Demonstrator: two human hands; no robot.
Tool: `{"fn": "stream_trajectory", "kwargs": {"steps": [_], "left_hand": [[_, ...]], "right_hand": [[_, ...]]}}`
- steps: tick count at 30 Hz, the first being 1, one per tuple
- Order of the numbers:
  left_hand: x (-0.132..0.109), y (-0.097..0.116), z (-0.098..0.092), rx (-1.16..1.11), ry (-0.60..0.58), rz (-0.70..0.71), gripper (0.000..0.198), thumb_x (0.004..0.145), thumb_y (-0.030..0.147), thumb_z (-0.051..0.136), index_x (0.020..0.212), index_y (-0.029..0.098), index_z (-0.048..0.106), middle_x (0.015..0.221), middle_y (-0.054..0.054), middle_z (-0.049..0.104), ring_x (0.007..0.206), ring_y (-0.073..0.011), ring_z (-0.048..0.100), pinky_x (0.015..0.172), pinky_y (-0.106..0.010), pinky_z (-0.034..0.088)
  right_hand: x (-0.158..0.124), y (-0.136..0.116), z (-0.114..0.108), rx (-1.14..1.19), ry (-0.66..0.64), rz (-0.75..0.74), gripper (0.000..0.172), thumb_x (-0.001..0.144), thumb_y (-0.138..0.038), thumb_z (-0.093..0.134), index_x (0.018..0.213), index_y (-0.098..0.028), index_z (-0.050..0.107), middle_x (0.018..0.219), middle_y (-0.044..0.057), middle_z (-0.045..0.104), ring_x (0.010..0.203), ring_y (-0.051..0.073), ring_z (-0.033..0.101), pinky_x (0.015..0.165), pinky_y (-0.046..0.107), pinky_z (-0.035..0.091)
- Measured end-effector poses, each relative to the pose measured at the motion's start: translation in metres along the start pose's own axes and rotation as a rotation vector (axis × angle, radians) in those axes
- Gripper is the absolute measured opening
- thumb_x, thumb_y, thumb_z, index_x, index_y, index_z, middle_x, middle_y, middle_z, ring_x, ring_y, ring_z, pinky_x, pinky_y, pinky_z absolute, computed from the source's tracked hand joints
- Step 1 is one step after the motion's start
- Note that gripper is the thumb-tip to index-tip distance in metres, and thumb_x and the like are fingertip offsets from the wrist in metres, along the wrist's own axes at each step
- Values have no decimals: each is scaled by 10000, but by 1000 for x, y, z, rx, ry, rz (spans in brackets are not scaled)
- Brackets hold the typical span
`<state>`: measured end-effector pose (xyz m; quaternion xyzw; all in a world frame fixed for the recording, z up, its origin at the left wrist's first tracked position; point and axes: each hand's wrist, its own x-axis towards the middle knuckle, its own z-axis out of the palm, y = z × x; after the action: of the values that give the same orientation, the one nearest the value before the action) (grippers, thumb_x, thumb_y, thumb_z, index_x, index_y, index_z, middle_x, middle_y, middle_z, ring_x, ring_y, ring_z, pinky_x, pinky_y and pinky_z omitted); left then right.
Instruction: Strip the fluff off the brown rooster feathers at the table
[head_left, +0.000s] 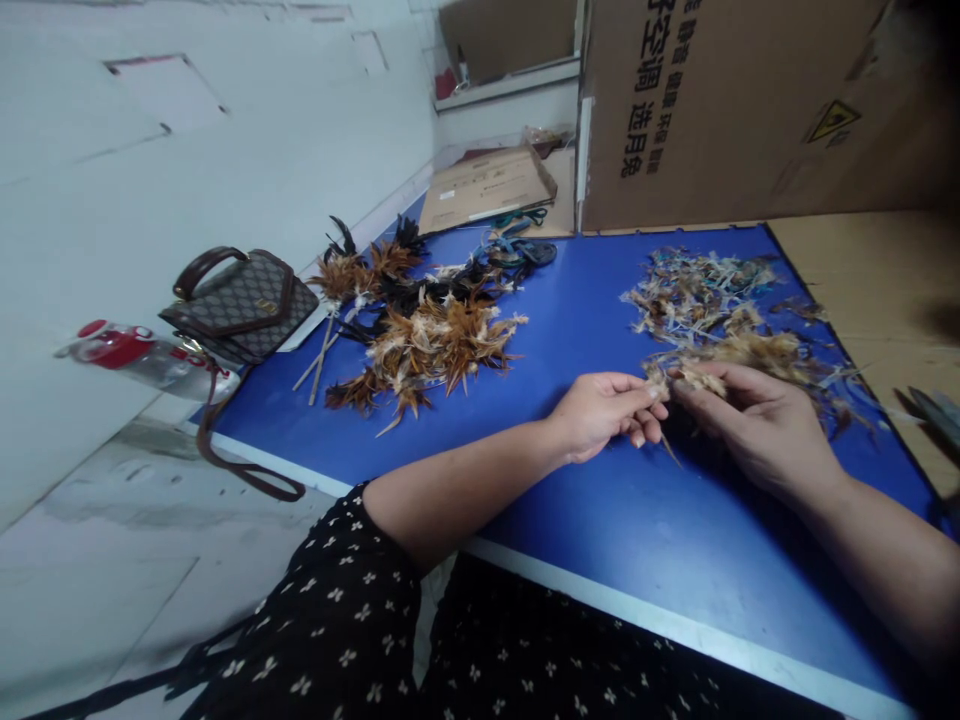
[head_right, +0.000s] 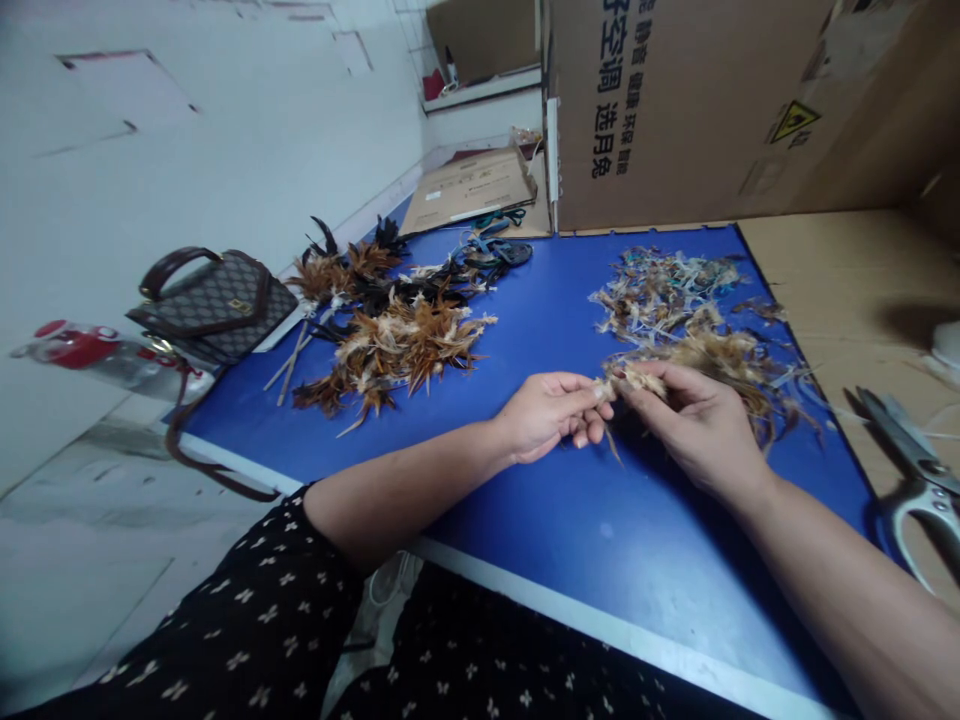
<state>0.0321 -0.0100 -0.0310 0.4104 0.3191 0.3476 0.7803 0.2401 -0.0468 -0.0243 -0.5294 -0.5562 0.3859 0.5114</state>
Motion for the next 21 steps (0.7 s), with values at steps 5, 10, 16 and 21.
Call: {"fn": "stream_trajectory", "kwargs": {"steps": [5,10,16,21], "left_hand": [[-1,0,-1,58,-64,-72,290,1027,322,834,891,96,715,741,-37,714,557,-80,656,526,-213,454],[-4,6,1,57,-76,-91,259,1039,280,815,885,97,715,721,-23,712,529,-69,648,485,-196,430],[-8,11,4,104,-81,-153,228,1103,188,688,901,95,735,642,-11,695,473,-53,598,449,-187,392],[-5,4,-1,147,-88,-136,227,1081,261,741,930,94,773,677,-38,727,439,-43,555,423,-188,354]], "right_hand": [[2,2,-6,-40,-84,-37,481,845,-631,936,1131,-246,906,912,51,808,688,149,624,630,280,562],[4,-5,-8,-50,-158,-28,523,839,-716,914,993,-219,857,818,40,764,619,129,565,581,263,516],[4,-6,-8,-78,-197,48,621,791,-779,925,993,-206,794,721,5,693,572,115,495,519,244,419],[5,-6,-7,-81,-223,60,630,783,-782,932,970,-200,778,707,-1,679,578,116,481,530,249,410]]}}
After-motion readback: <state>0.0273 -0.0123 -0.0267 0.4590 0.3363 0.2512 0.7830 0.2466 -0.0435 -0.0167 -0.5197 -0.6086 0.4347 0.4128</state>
